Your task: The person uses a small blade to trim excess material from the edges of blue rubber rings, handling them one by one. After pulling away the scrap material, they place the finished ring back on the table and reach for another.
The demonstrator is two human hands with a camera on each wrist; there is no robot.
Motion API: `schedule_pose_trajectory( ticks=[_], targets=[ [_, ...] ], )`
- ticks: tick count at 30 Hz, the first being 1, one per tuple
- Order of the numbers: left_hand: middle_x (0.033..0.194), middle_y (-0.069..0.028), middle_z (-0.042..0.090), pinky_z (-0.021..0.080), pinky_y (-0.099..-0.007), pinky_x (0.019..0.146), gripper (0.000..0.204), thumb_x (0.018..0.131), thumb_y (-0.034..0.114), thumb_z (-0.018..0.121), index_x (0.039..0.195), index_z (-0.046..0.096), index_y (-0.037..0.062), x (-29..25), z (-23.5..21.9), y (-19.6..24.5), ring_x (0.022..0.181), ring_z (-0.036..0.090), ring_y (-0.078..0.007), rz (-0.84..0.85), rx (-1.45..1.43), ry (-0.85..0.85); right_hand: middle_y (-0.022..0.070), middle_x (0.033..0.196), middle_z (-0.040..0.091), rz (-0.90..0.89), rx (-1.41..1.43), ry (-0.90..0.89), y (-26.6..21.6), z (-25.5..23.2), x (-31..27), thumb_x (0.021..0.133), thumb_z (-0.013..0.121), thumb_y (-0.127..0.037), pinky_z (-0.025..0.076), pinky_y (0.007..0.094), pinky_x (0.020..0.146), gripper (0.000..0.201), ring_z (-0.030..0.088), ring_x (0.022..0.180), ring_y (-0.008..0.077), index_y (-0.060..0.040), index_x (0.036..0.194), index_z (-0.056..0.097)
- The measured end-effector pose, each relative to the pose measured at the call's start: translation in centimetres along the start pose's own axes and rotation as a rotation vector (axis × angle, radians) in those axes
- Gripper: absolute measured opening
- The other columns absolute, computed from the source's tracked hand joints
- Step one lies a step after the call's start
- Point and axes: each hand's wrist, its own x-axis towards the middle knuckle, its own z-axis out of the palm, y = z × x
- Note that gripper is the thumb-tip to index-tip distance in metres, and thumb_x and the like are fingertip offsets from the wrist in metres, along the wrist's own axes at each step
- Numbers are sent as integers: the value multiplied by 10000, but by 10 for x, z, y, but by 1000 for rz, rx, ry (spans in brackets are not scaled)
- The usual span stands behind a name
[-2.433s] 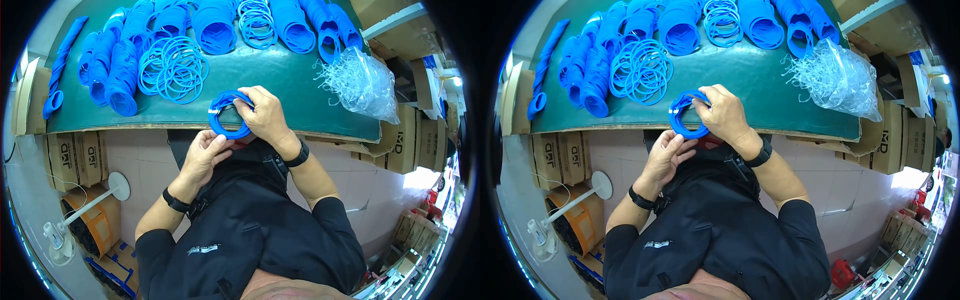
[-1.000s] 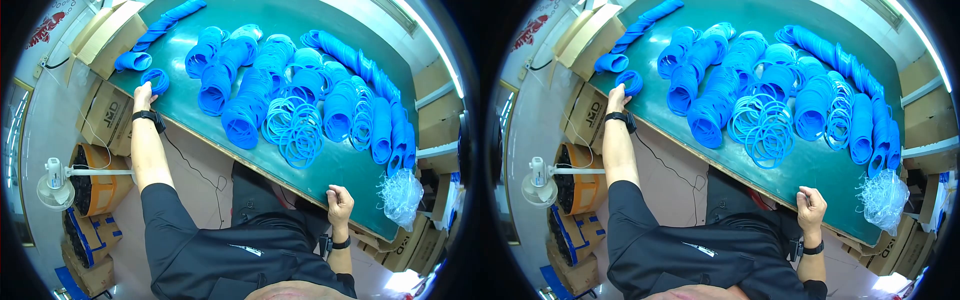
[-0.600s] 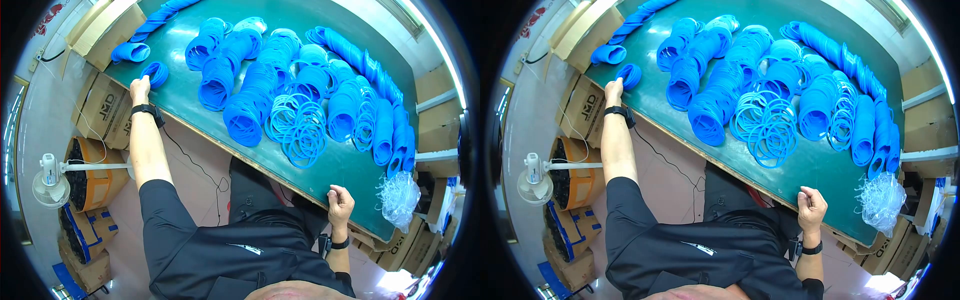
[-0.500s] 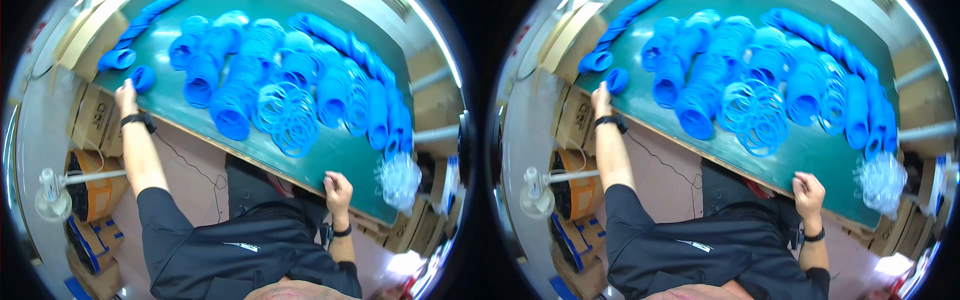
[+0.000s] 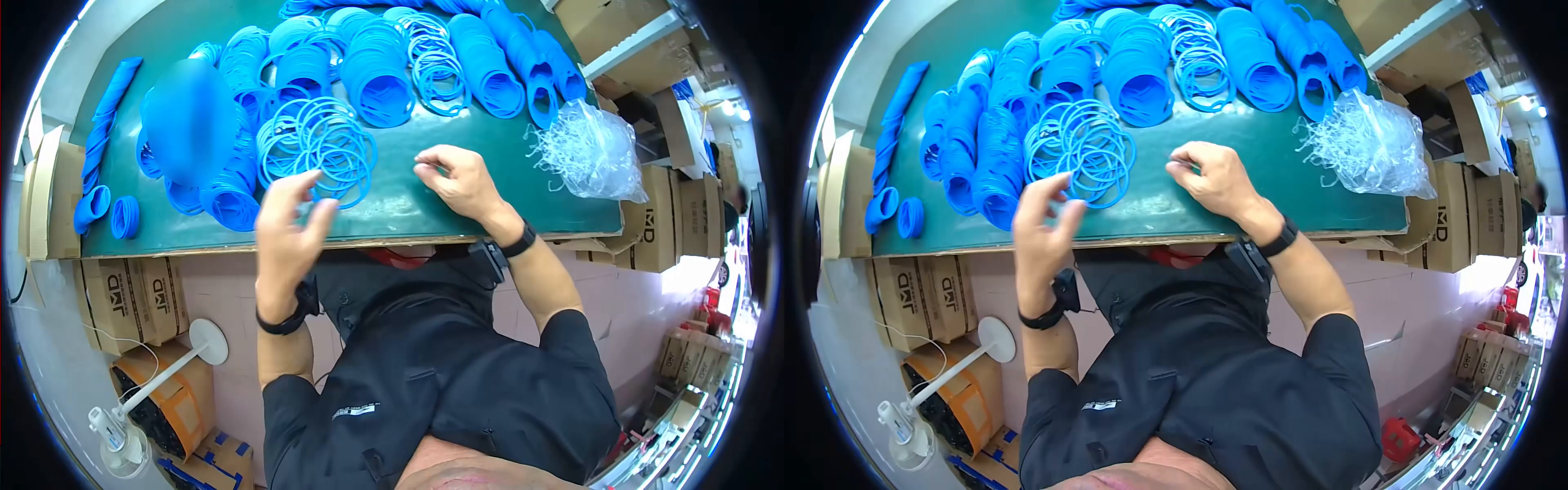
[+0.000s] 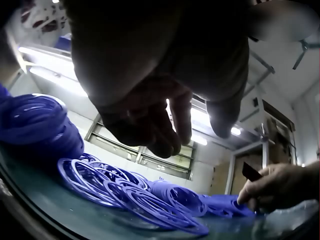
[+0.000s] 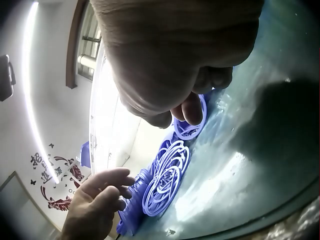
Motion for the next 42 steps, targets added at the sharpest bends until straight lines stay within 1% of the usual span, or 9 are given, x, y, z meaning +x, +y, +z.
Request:
schedule_pose_trajectory(
  ticks=[2, 4, 9, 19, 28, 31, 34, 39, 42],
  targets=[
    [1153, -132, 689, 521, -400, 887, 473, 805, 134, 848, 1244, 699, 42, 2, 30, -3, 1036, 653, -297, 179, 192, -76, 124, 917, 751, 20, 7, 20, 2, -1, 3, 926, 764, -106, 547, 301, 706, 165, 707, 809, 165, 24, 1025, 743],
    [1193, -141, 682, 511, -420, 917, 474, 796, 140, 855, 1235, 702, 47, 3, 41, -2, 1074, 639, -316, 192, 239, -103, 157, 884, 740, -38, 27, 47, 1, -4, 5, 890, 779, -171, 563, 367, 711, 188, 728, 790, 293, -10, 980, 745],
    [1272, -142, 650, 467, -454, 1011, 368, 769, 142, 868, 1102, 733, 61, -8, 42, -17, 1196, 581, -338, 88, 579, -28, 130, 909, 752, -8, 23, -2, 4, -7, -2, 931, 755, -140, 554, 317, 719, 190, 716, 809, 185, 26, 1022, 739],
    [1031, -112, 679, 508, -424, 887, 187, 810, 40, 802, 987, 740, 47, -16, 52, -34, 1016, 624, -328, 158, 414, 72, 145, 860, 729, -99, 13, 44, -2, 40, 22, 866, 782, -256, 548, 432, 718, 236, 706, 813, 348, -36, 930, 728],
    [1003, -125, 699, 513, -412, 852, 188, 810, 26, 798, 992, 752, 34, -21, 56, -38, 955, 646, -316, 154, 365, 120, 174, 972, 758, 163, -94, -123, -13, 74, 56, 871, 784, -321, 562, 495, 828, 283, 717, 975, 388, -60, 973, 739],
    [1055, -121, 685, 527, -385, 799, 209, 851, 44, 796, 1055, 752, 37, -24, 59, -44, 929, 650, -269, 207, 348, 186, 175, 928, 751, 181, -20, -138, -11, 70, 56, 878, 778, -301, 559, 458, 795, 272, 731, 904, 338, -51, 974, 737],
    [1076, -114, 657, 514, -341, 730, 232, 912, 99, 787, 1131, 735, 43, -32, 67, -37, 903, 634, -233, 95, 162, 363, -16, 836, 629, 235, 509, -231, -1, 57, 50, 946, 762, -184, 466, 264, 712, 203, 537, 792, 65, 3, 952, 685],
    [1045, -79, 664, 477, -274, 691, 230, 1011, 188, 719, 1170, 727, 22, -25, 83, -23, 839, 610, -153, 19, -19, 400, -49, 852, 600, 298, 584, -326, 10, 1, 19, 978, 730, -150, 440, 247, 747, 137, 519, 813, 54, -25, 970, 673],
    [845, -13, 693, 456, -258, 654, 223, 1068, 179, 644, 1136, 731, -15, -21, 102, -13, 713, 551, -82, -232, -436, 64, -50, 852, 598, 255, 538, -392, 18, -26, 4, 986, 731, -156, 414, 234, 726, 126, 501, 797, 43, -41, 985, 677]
  ],
)
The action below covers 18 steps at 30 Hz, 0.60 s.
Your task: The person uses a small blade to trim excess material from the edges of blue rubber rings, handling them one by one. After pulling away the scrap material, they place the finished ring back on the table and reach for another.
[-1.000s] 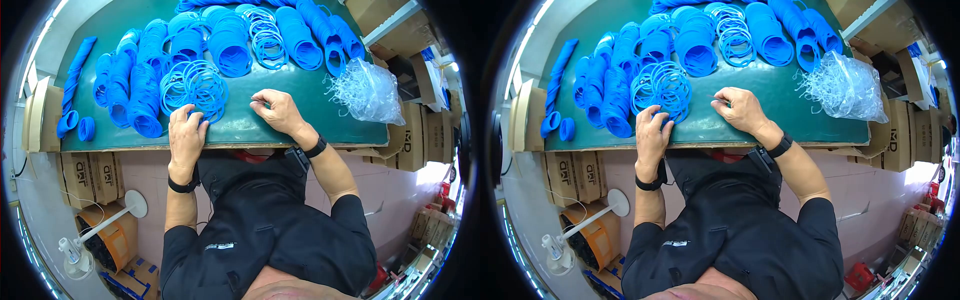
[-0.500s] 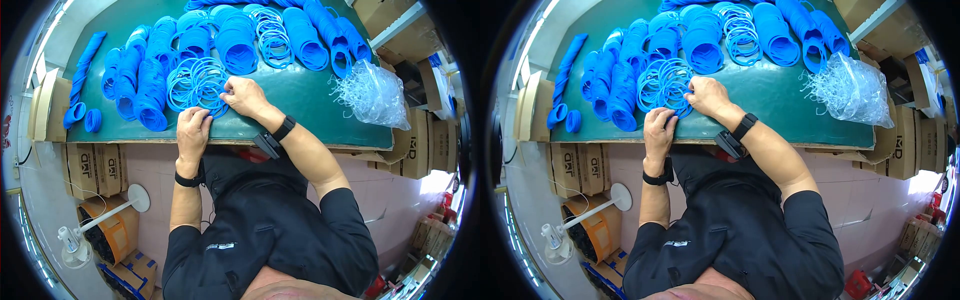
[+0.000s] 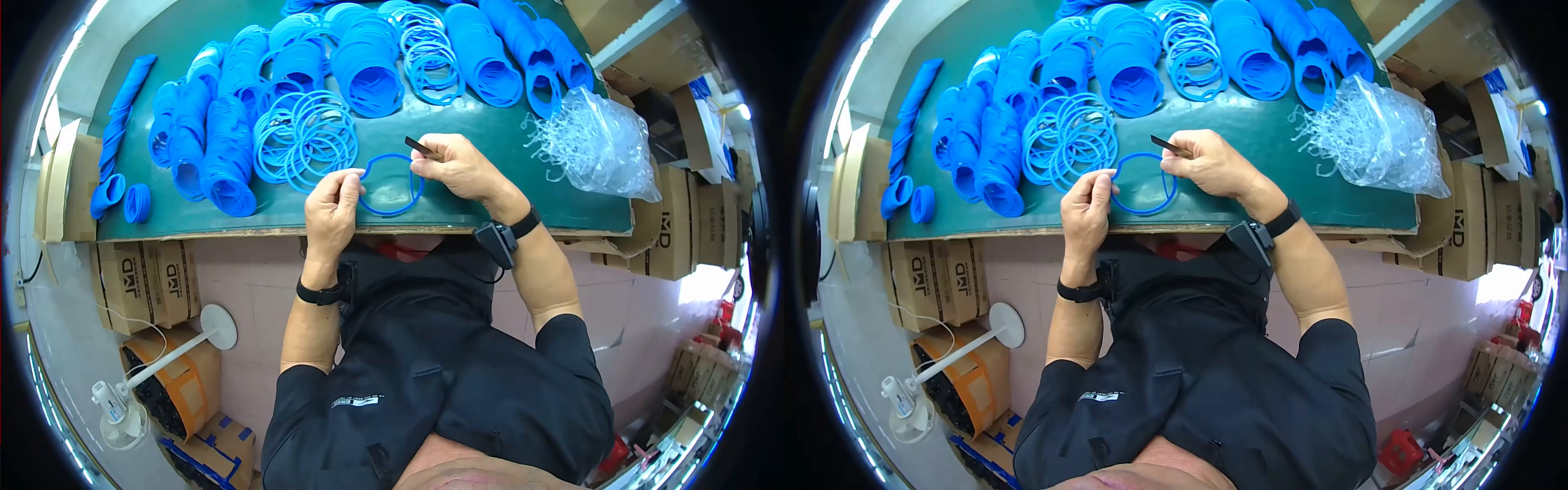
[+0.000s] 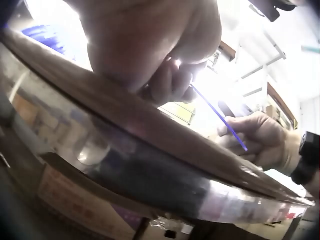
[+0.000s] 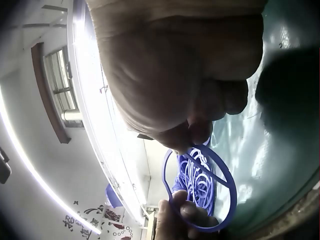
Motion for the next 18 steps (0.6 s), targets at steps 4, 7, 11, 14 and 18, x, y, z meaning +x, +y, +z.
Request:
schedule_pose_trajectory(
  ticks=[4, 7, 11, 14, 18],
  targets=[
    [872, 0, 697, 417, -176, 623, 221, 1074, 193, 639, 1134, 734, 3, -4, 30, 9, 683, 527, -23, -150, -332, -127, -51, 846, 596, 3, 97, 126, 10, -14, -24, 988, 732, -161, 408, 231, 698, 128, 496, 773, 36, -46, 994, 677],
    [867, 7, 696, 421, -182, 623, 223, 1073, 193, 641, 1149, 730, 4, -7, 47, 10, 682, 525, -25, -208, -364, -137, -53, 859, 600, 26, 180, 166, 13, -16, -38, 982, 740, -159, 396, 226, 655, 127, 493, 743, 34, -55, 1010, 673],
    [820, 10, 698, 423, -188, 577, 204, 1062, 179, 651, 1122, 741, 6, -8, 60, 17, 643, 535, -21, -212, -253, -95, -16, 866, 630, 15, -92, 325, 12, -17, -40, 994, 714, -157, 451, 258, 659, 160, 560, 748, 79, -23, 1044, 643],
    [812, 7, 688, 419, -185, 566, 206, 1064, 165, 641, 1135, 747, 3, -5, 65, 17, 633, 536, -22, -220, -212, -72, 68, 866, 664, -125, -428, 486, -6, 2, -42, 997, 680, -137, 509, 321, 695, 180, 642, 769, 175, -15, 1105, 603],
    [836, 15, 675, 421, -184, 575, 243, 1079, 173, 618, 1202, 740, 2, -5, 66, 19, 646, 527, -25, -223, -183, -125, 165, 883, 673, -376, -574, 456, -1, 27, -33, 983, 658, -91, 540, 412, 685, 164, 689, 791, 343, -44, 1125, 592]
  ],
)
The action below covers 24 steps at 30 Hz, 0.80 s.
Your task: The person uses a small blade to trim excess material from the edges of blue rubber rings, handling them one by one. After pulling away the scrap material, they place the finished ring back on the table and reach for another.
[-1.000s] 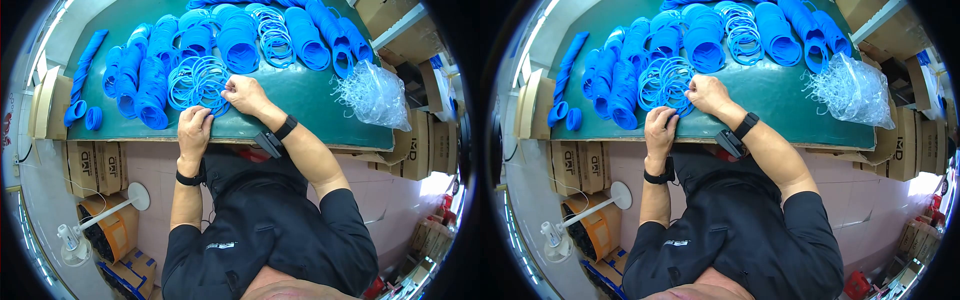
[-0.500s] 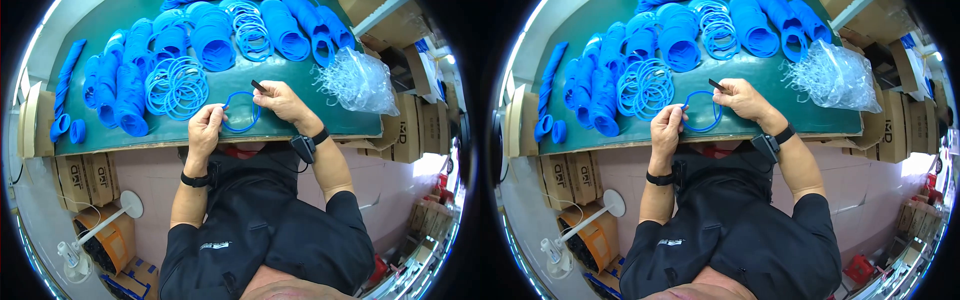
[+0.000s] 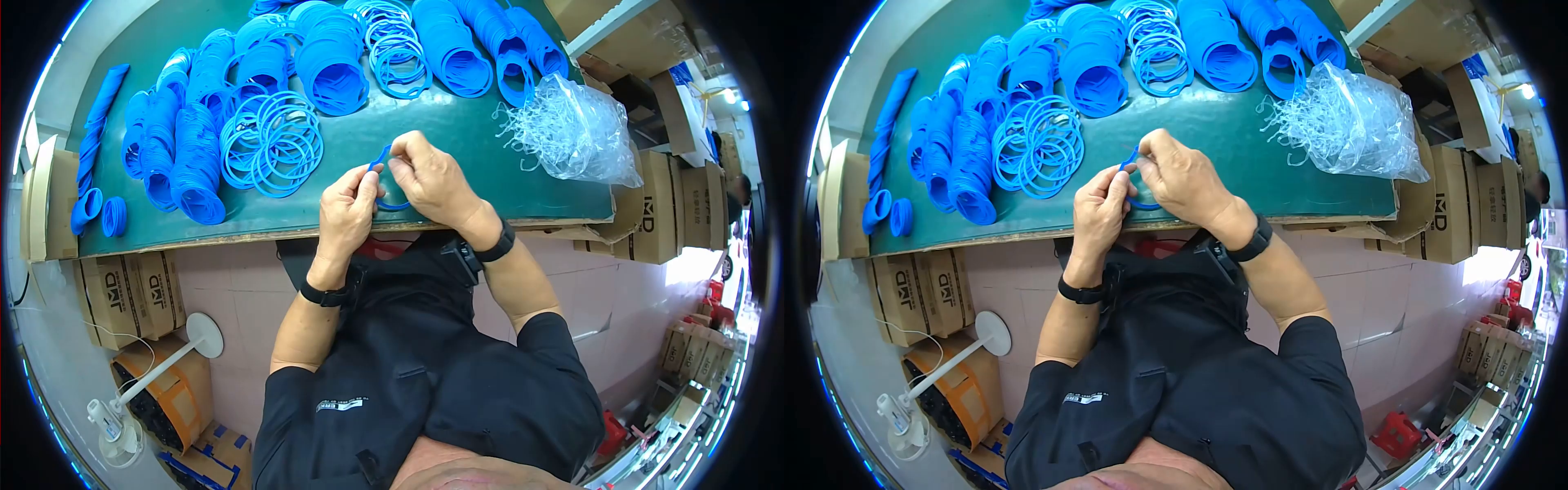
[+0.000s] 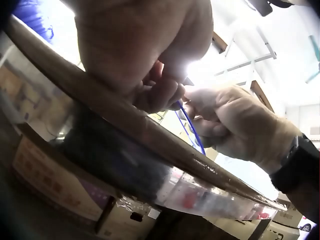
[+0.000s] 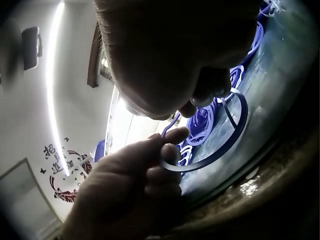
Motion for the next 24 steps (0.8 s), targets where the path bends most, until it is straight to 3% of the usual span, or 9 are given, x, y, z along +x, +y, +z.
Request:
schedule_pose_trajectory(
  ticks=[2, 4, 10, 20, 22, 24],
  targets=[
    [843, 18, 674, 424, -185, 578, 255, 1082, 177, 612, 1221, 735, 3, 0, -2, -3, 653, 527, -24, 9, -12, -20, 159, 891, 675, -54, -32, -6, 5, 6, 1, 979, 667, -91, 539, 418, 668, 143, 685, 788, 355, -46, 1101, 610],
    [850, 21, 672, 427, -186, 581, 266, 1086, 180, 605, 1241, 731, 4, 0, -5, -5, 661, 527, -23, 15, -24, -32, 140, 881, 678, -138, -128, 36, 6, 11, 2, 976, 673, -137, 541, 466, 633, 90, 691, 773, 373, -62, 973, 622],
    [861, 17, 672, 428, -184, 591, 283, 1086, 176, 605, 1274, 719, -1, 3, -3, -4, 671, 526, -23, 15, -46, -22, 104, 836, 672, -238, -234, 163, 12, 22, 0, 924, 710, -115, 521, 442, 621, 87, 677, 727, 334, -69, 957, 644],
    [850, 5, 682, 436, -193, 602, 270, 1072, 142, 619, 1267, 723, -12, 5, -8, -6, 672, 522, -27, -66, -198, -6, 57, 752, 626, -359, -310, 104, 10, 26, -3, 889, 709, -82, 448, 394, 634, 84, 636, 688, 258, -82, 894, 625],
    [850, 5, 680, 432, -192, 600, 270, 1073, 142, 618, 1268, 723, -12, 5, -8, -6, 673, 518, -26, -68, -194, -16, 45, 717, 582, -346, -281, 293, 11, 28, 1, 873, 709, -77, 434, 394, 643, 99, 610, 676, 246, -89, 871, 611],
    [848, 4, 677, 422, -191, 600, 272, 1074, 143, 618, 1271, 723, -10, 5, -8, -6, 676, 509, -24, -58, -204, -21, 44, 725, 593, -352, -316, 240, 10, 28, 0, 868, 717, -80, 435, 392, 654, 98, 615, 680, 247, -91, 883, 620]
  ],
)
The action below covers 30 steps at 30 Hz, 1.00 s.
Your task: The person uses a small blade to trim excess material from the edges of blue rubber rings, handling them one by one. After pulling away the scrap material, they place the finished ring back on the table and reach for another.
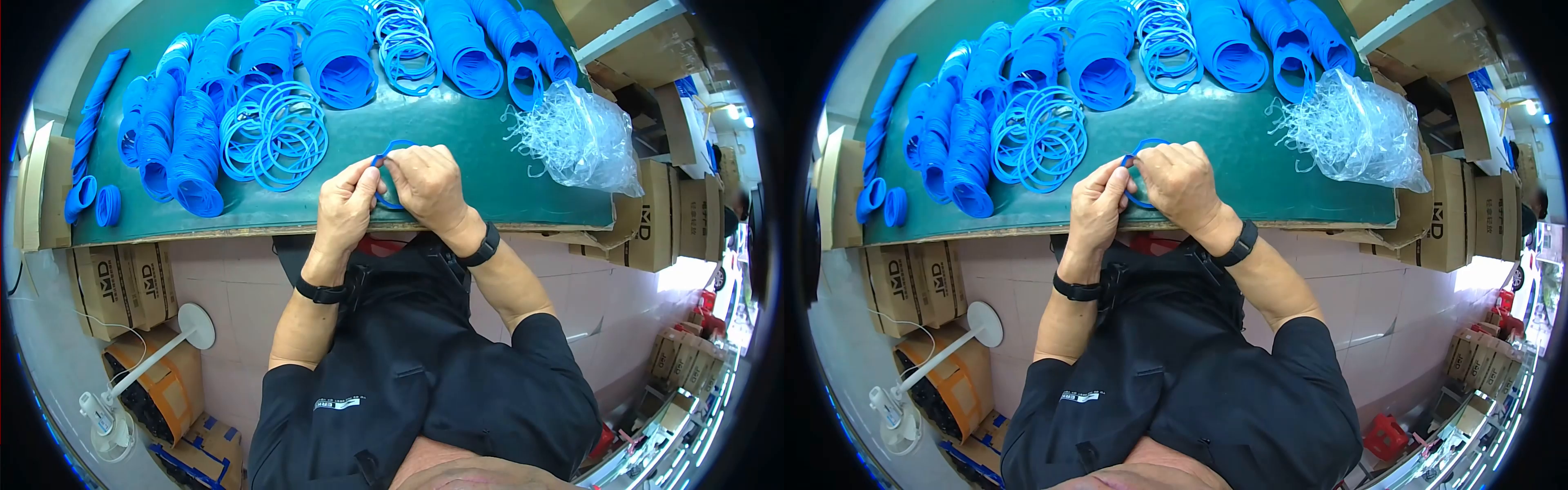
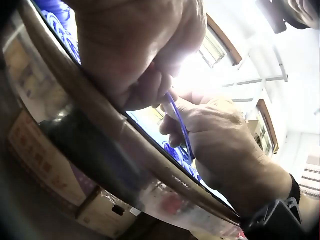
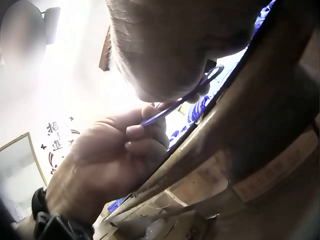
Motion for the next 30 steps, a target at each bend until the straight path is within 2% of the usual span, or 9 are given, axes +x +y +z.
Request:
schedule_pose_trajectory(
  ticks=[4, 7, 10, 13, 17, 19, 27, 29, 30],
  targets=[
    [851, 4, 677, 412, -188, 602, 273, 1075, 148, 618, 1272, 724, -9, -3, -3, -1, 678, 502, -24, 1, -10, 10, 43, 736, 613, -40, -23, -105, -2, -4, -5, 858, 735, -88, 444, 392, 690, 108, 625, 689, 249, -92, 903, 637],
    [851, 7, 674, 406, -186, 603, 275, 1077, 150, 616, 1274, 723, -9, -1, -3, -1, 680, 499, -24, -8, -60, -13, 39, 717, 588, -38, 5, 15, -2, -1, -2, 864, 726, -89, 441, 394, 696, 103, 615, 678, 247, -92, 897, 628],
    [845, 11, 668, 397, -186, 598, 270, 1080, 151, 612, 1265, 726, -9, -3, -3, 0, 675, 491, -23, -9, -36, -15, 36, 718, 579, -13, -25, 30, -4, 4, -3, 866, 723, -82, 437, 392, 705, 108, 611, 680, 242, -97, 902, 622],
    [835, 13, 662, 385, -184, 585, 263, 1081, 149, 609, 1253, 730, -9, -2, -4, -1, 662, 482, -22, -9, -70, -4, 31, 743, 600, -40, -45, -81, -4, 0, -9, 870, 721, -78, 442, 386, 732, 110, 622, 698, 233, -95, 941, 639],
    [832, 12, 660, 369, -184, 562, 257, 1081, 151, 610, 1243, 732, -7, 0, -5, -1, 641, 472, -19, -18, -93, -10, 27, 765, 619, -59, -41, -70, -1, -4, -6, 873, 715, -83, 447, 383, 758, 117, 629, 714, 227, -92, 973, 655],
    [832, 12, 660, 366, -184, 556, 258, 1081, 151, 611, 1245, 732, -6, 0, -5, -2, 636, 470, -18, -18, -114, -19, 22, 757, 609, -56, -24, 52, -1, -3, -4, 874, 712, -90, 448, 380, 760, 126, 622, 708, 224, -91, 989, 662],
    [827, 6, 665, 370, -185, 554, 247, 1077, 148, 616, 1229, 735, -6, -2, -4, 0, 633, 473, -16, -32, -114, -9, 30, 776, 645, -66, -14, -41, -2, -7, -6, 852, 741, -57, 456, 382, 759, 144, 652, 734, 238, -88, 974, 672],
    [824, 4, 667, 374, -186, 552, 247, 1074, 148, 621, 1229, 736, -6, 0, -4, -1, 632, 477, -16, -27, -115, -16, 30, 775, 643, -55, 28, 95, 1, -7, 1, 845, 743, -38, 453, 376, 724, 156, 646, 724, 242, -96, 971, 671],
    [821, 3, 669, 377, -186, 550, 246, 1072, 149, 626, 1228, 737, -6, 0, -4, -1, 631, 482, -17, -28, -114, -23, 30, 775, 643, -58, 29, 92, 2, -6, 3, 845, 743, -38, 453, 376, 724, 156, 646, 724, 242, -96, 971, 671]
  ],
)
